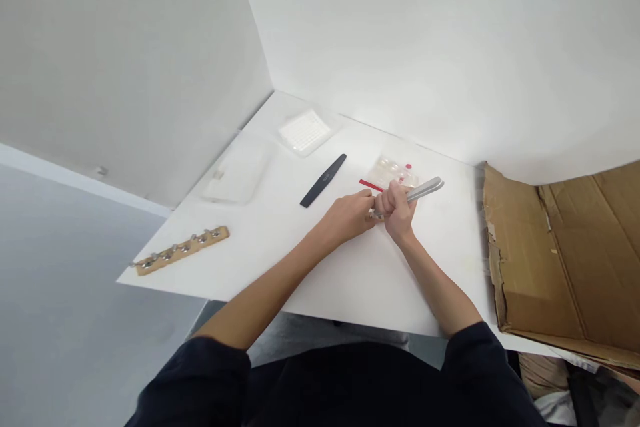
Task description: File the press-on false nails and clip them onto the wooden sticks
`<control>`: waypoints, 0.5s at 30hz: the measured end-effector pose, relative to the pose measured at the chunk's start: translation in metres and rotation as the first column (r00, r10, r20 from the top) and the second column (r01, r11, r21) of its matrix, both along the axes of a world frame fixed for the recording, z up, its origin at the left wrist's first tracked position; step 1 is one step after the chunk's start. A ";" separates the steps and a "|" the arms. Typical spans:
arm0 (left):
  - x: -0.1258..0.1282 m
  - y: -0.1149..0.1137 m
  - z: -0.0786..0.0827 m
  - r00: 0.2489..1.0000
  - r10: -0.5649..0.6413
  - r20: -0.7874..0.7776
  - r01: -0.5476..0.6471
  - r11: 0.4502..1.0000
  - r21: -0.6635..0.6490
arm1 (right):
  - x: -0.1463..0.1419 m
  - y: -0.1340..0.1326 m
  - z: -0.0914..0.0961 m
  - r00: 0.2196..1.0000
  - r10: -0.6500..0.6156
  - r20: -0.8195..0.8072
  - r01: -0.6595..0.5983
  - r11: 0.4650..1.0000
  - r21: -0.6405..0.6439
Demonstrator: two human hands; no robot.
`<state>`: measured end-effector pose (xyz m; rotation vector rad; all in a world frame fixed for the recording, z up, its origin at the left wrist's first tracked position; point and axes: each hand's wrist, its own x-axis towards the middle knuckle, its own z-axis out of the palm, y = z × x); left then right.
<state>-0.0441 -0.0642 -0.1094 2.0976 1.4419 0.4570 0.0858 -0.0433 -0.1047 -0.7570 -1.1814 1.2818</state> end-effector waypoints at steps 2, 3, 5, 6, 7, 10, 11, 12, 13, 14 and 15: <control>0.000 0.000 -0.001 1.000 0.000 0.011 0.000 1.000 0.001 | 0.001 -0.001 -0.002 1.000 0.005 0.014 -0.005 1.000 0.003; 0.000 0.001 -0.001 1.000 -0.001 0.016 0.001 1.000 0.003 | 0.001 -0.001 -0.003 1.000 0.003 0.017 -0.003 1.000 0.006; -0.001 0.001 -0.003 0.999 -0.003 0.042 0.003 1.000 0.009 | 0.001 -0.003 -0.007 1.000 -0.006 0.025 0.006 1.000 0.013; -0.001 0.001 -0.003 0.998 -0.003 0.062 0.002 1.000 0.008 | 0.001 -0.003 -0.008 0.999 -0.011 0.032 0.010 1.000 0.017; -0.002 0.002 -0.004 0.996 -0.001 0.087 0.001 1.000 0.005 | 0.001 -0.004 -0.009 0.999 -0.013 0.040 0.012 1.000 0.022; -0.002 0.002 -0.004 0.989 -0.004 0.145 0.006 1.000 -0.011 | 0.000 -0.005 -0.011 0.998 -0.021 0.065 0.018 0.999 0.040; -0.002 0.002 -0.004 0.989 -0.004 0.150 0.006 1.000 -0.014 | 0.000 -0.005 -0.011 0.997 -0.028 0.074 0.025 0.999 0.042; -0.003 0.002 -0.004 0.989 -0.003 0.148 0.005 1.000 -0.014 | 0.000 -0.005 -0.011 0.996 -0.035 0.083 0.032 0.999 0.041; -0.003 0.002 -0.005 0.990 -0.002 0.143 0.004 1.000 -0.013 | 0.000 -0.004 -0.011 0.995 -0.042 0.092 0.038 0.998 0.040; -0.003 0.002 -0.005 0.990 -0.001 0.138 0.003 1.000 -0.012 | 0.000 -0.004 -0.011 0.994 -0.044 0.101 0.040 0.998 0.038; -0.003 0.002 -0.005 0.991 0.000 0.134 0.001 1.000 -0.012 | 0.000 -0.004 -0.012 0.993 -0.043 0.107 0.039 0.999 0.037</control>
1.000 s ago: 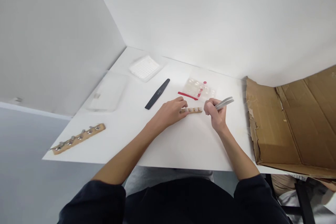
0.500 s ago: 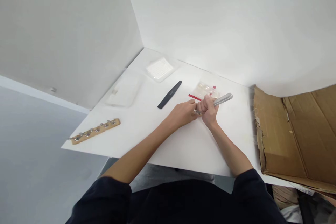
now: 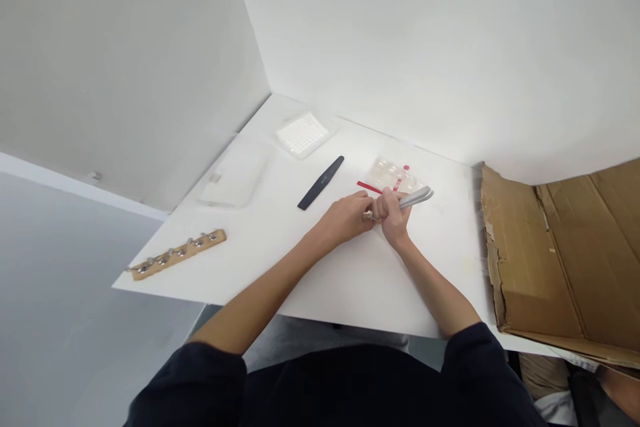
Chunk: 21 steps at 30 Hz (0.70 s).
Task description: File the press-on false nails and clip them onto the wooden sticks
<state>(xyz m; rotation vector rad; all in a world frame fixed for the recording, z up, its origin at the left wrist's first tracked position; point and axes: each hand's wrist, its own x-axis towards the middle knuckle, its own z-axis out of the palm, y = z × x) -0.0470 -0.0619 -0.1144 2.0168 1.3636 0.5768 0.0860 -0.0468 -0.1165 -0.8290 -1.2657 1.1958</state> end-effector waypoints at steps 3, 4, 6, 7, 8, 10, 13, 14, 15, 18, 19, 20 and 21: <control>0.000 0.000 -0.001 1.000 -0.002 0.005 0.002 1.000 -0.001 | 0.001 0.001 -0.003 1.000 0.003 0.013 -0.003 1.000 -0.001; 0.000 0.000 -0.001 1.000 -0.004 0.007 0.004 1.000 -0.002 | 0.002 0.001 -0.004 1.000 0.004 0.015 -0.004 1.000 -0.001; 0.000 0.000 -0.002 1.000 -0.009 0.010 0.009 1.000 -0.009 | 0.002 0.001 -0.006 1.000 0.017 0.011 -0.017 1.000 0.003; 0.000 0.001 -0.002 1.000 -0.009 0.011 0.009 1.000 -0.012 | 0.002 0.000 -0.006 1.000 0.022 0.005 -0.022 1.000 0.006; 0.000 0.001 -0.002 1.000 -0.008 0.011 0.008 1.000 -0.014 | 0.002 0.000 -0.006 1.000 0.026 0.000 -0.026 1.000 0.008; -0.001 0.001 -0.002 1.000 -0.005 0.005 0.005 1.000 -0.012 | 0.002 0.000 -0.005 1.000 0.021 -0.009 -0.021 1.000 0.004; -0.001 0.000 -0.002 1.000 -0.003 0.002 0.003 1.000 -0.006 | 0.002 0.001 -0.002 1.000 0.006 -0.012 -0.007 1.000 -0.012; -0.001 0.000 -0.001 1.000 -0.002 0.006 0.002 1.000 -0.007 | 0.002 0.002 -0.001 1.000 0.006 -0.010 -0.006 1.000 -0.014; -0.001 0.000 -0.001 1.000 0.000 0.013 0.000 1.000 -0.008 | 0.002 0.002 0.000 1.000 0.007 -0.008 -0.007 1.000 -0.013; -0.001 -0.001 0.001 1.000 0.009 0.026 -0.008 1.000 -0.018 | 0.001 0.003 0.001 1.000 0.013 0.005 -0.013 1.000 -0.008; -0.001 -0.001 0.002 1.000 0.012 0.027 -0.012 1.000 -0.019 | 0.001 0.003 0.001 1.000 0.014 0.005 -0.014 1.000 -0.009; -0.001 -0.001 0.002 1.000 0.013 0.026 -0.012 1.000 -0.021 | 0.001 0.003 0.001 1.000 0.013 0.003 -0.013 1.000 -0.009; -0.001 -0.001 0.002 1.000 0.011 0.027 -0.010 1.000 -0.023 | 0.001 0.003 0.001 1.000 0.009 -0.002 -0.009 1.000 -0.008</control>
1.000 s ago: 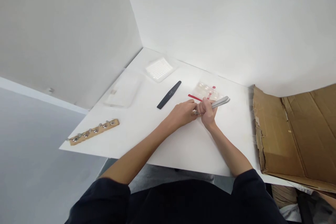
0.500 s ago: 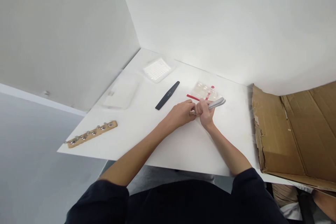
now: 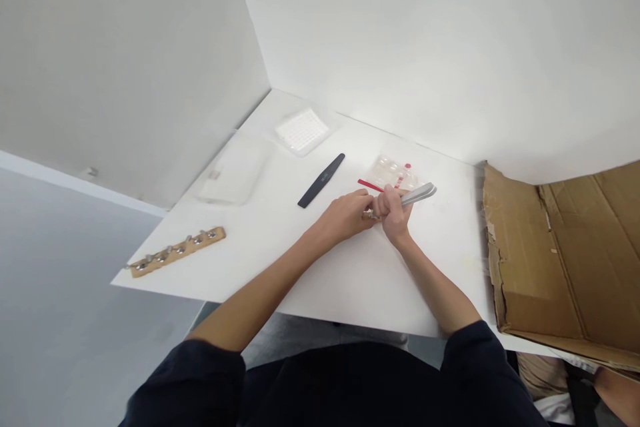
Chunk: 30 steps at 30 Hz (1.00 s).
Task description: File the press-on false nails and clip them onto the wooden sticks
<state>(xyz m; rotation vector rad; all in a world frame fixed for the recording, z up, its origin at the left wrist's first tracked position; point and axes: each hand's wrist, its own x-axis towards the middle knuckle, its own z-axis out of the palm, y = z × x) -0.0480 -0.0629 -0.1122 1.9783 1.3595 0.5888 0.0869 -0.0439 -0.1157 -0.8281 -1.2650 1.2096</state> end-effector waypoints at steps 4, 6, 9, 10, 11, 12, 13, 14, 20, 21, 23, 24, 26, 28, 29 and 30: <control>0.000 0.000 0.000 1.000 -0.007 0.006 0.007 1.000 -0.007 | 0.000 0.000 0.001 0.999 0.008 -0.039 -0.007 1.000 0.022; 0.000 0.001 -0.001 1.000 -0.008 0.006 0.008 1.000 -0.004 | 0.000 0.000 0.002 0.998 0.012 -0.059 -0.011 1.000 0.022; 0.000 0.002 -0.002 1.000 -0.010 0.014 0.010 1.000 -0.005 | 0.000 0.001 0.002 0.998 0.010 -0.060 -0.010 1.000 0.005; 0.000 0.002 -0.002 1.000 -0.008 0.015 0.008 1.000 -0.009 | 0.000 0.001 0.002 0.998 0.011 -0.056 -0.011 1.000 0.006; 0.000 0.002 -0.002 1.000 -0.004 0.012 0.004 1.000 -0.013 | 0.000 0.001 0.002 0.999 0.014 -0.051 -0.013 1.000 0.011; 0.000 0.002 -0.002 1.000 -0.002 0.009 0.002 1.000 -0.016 | -0.001 0.000 0.002 0.999 0.017 -0.049 -0.016 1.000 0.020; 0.000 0.002 -0.003 1.000 -0.001 0.007 0.001 1.000 -0.015 | -0.001 0.000 0.001 0.999 0.020 -0.046 -0.019 0.999 0.029; 0.000 0.002 -0.003 1.000 -0.001 0.009 0.002 1.000 -0.015 | -0.002 -0.001 0.001 0.999 0.025 -0.040 -0.024 0.999 0.035; 0.000 0.001 -0.004 0.999 -0.009 0.041 0.009 1.000 -0.014 | -0.004 -0.004 -0.002 0.999 0.040 -0.014 -0.038 0.996 0.075; 0.000 0.001 -0.004 0.999 -0.008 0.042 0.009 1.000 -0.014 | -0.004 -0.004 -0.003 0.999 0.039 -0.010 -0.038 0.996 0.075; 0.000 0.001 -0.005 0.999 -0.010 0.046 0.010 1.000 -0.011 | -0.004 -0.004 -0.003 0.999 0.039 -0.003 -0.038 0.997 0.070; -0.001 0.001 -0.006 0.999 -0.010 0.048 0.010 1.000 -0.006 | -0.004 -0.004 -0.003 0.999 0.036 -0.006 -0.035 0.997 0.072; -0.001 0.002 -0.008 0.999 -0.011 0.046 0.010 1.000 0.010 | -0.003 -0.003 -0.002 1.000 0.022 -0.018 -0.020 0.996 0.086; -0.001 0.002 -0.010 0.999 -0.013 0.036 0.013 1.000 0.022 | -0.002 -0.002 -0.001 1.000 0.012 -0.019 -0.010 0.995 0.096; -0.001 0.003 -0.011 0.999 -0.015 0.034 0.014 1.000 0.024 | -0.001 -0.002 0.000 1.000 0.013 -0.014 -0.011 0.995 0.098; -0.001 0.003 -0.012 0.999 -0.016 0.033 0.015 1.000 0.023 | -0.001 -0.002 0.000 1.000 0.017 -0.009 -0.016 0.995 0.097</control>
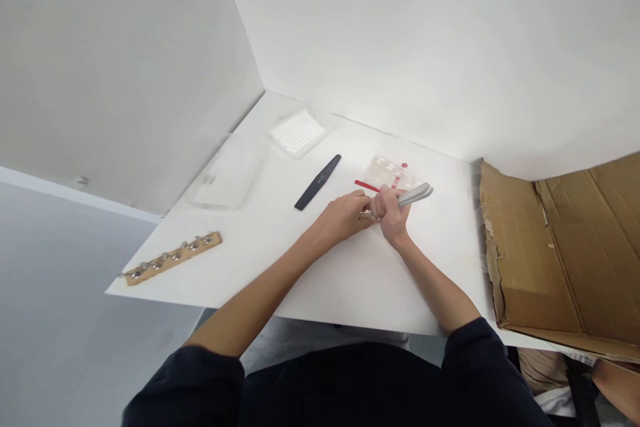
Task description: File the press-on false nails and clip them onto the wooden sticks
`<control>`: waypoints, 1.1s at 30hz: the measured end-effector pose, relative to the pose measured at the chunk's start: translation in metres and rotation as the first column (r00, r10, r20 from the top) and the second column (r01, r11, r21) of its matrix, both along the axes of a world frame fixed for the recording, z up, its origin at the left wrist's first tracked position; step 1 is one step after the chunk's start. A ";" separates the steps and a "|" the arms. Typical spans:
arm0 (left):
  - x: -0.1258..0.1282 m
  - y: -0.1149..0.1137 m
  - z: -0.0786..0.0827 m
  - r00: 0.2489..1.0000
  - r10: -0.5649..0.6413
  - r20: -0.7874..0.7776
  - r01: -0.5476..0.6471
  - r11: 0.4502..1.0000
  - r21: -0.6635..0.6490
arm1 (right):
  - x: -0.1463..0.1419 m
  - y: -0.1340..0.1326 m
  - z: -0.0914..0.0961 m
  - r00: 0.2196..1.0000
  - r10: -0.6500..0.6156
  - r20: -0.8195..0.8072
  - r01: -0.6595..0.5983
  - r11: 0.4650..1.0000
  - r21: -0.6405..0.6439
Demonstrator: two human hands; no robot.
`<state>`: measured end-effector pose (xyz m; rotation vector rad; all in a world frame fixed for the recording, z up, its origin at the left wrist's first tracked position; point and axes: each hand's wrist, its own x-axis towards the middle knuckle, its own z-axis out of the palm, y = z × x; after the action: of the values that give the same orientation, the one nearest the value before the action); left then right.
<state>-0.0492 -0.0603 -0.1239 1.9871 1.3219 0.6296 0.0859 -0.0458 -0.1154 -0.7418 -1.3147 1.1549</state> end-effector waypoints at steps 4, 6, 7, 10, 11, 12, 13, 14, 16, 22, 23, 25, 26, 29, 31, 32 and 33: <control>0.000 0.000 -0.002 1.000 -0.006 -0.018 0.006 1.000 0.002 | 0.000 0.000 0.000 1.000 0.000 -0.006 0.000 1.000 -0.018; 0.000 0.000 -0.002 0.999 -0.012 -0.033 0.012 1.000 0.005 | 0.000 -0.001 0.000 1.000 -0.004 -0.011 0.003 1.000 -0.024; 0.000 0.000 -0.002 0.999 -0.011 -0.040 0.011 1.000 0.005 | 0.000 -0.001 0.000 1.000 -0.002 -0.012 0.002 1.000 -0.027; -0.001 0.000 -0.001 0.998 -0.009 -0.065 0.009 1.000 -0.004 | 0.000 0.000 0.000 1.000 0.004 -0.021 -0.005 0.999 -0.053; -0.001 0.001 -0.001 0.997 -0.012 -0.072 0.011 1.000 -0.006 | 0.000 0.000 0.001 1.000 0.002 -0.030 -0.004 0.998 -0.061; -0.002 0.001 -0.001 0.997 -0.016 -0.076 0.016 1.000 -0.006 | 0.001 0.000 0.002 0.999 0.000 -0.038 -0.003 0.998 -0.066; -0.003 0.001 -0.001 0.997 -0.020 -0.079 0.020 1.000 -0.003 | 0.001 0.000 0.003 0.999 -0.003 -0.042 0.001 0.998 -0.067; -0.004 0.002 -0.002 0.996 -0.024 -0.083 0.024 1.000 -0.002 | 0.001 0.000 0.004 0.999 -0.009 -0.044 0.006 0.998 -0.068; -0.006 0.002 -0.003 0.995 -0.026 -0.092 0.027 1.000 0.001 | 0.001 0.000 0.005 0.999 -0.018 -0.041 0.015 0.997 -0.072; -0.007 0.001 -0.004 0.997 -0.026 -0.074 0.026 1.000 0.005 | 0.000 -0.001 0.004 0.998 0.029 -0.051 -0.031 0.999 -0.038; -0.006 0.001 -0.003 0.997 -0.023 -0.068 0.024 1.000 0.005 | 0.000 -0.001 0.004 0.998 0.032 -0.046 -0.033 0.999 -0.037; -0.006 0.001 -0.001 0.998 -0.019 -0.063 0.020 1.000 0.005 | 0.000 -0.002 0.005 0.999 0.030 -0.041 -0.031 0.999 -0.040; -0.006 0.001 -0.001 0.998 -0.020 -0.062 0.020 1.000 0.003 | 0.000 -0.002 0.005 0.999 0.028 -0.039 -0.029 0.999 -0.040; -0.005 0.001 0.000 0.998 -0.026 -0.055 0.026 1.000 0.003 | 0.000 -0.001 0.003 0.999 0.032 -0.023 -0.033 0.999 -0.021; -0.005 0.001 -0.001 0.999 -0.031 -0.042 0.031 0.999 0.008 | -0.001 -0.001 0.002 0.999 0.037 -0.014 -0.037 0.999 -0.017; -0.005 0.001 -0.001 0.999 -0.031 -0.036 0.032 0.999 0.011 | -0.001 -0.001 0.001 0.999 0.040 -0.014 -0.040 0.999 -0.020; -0.005 0.001 -0.001 0.999 -0.031 -0.033 0.031 0.999 0.014 | -0.001 0.000 0.001 0.999 0.039 -0.016 -0.039 0.999 -0.027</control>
<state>-0.0546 -0.0591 -0.1249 2.0336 1.3070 0.5958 0.0852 -0.0462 -0.1145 -0.7285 -1.3080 1.2095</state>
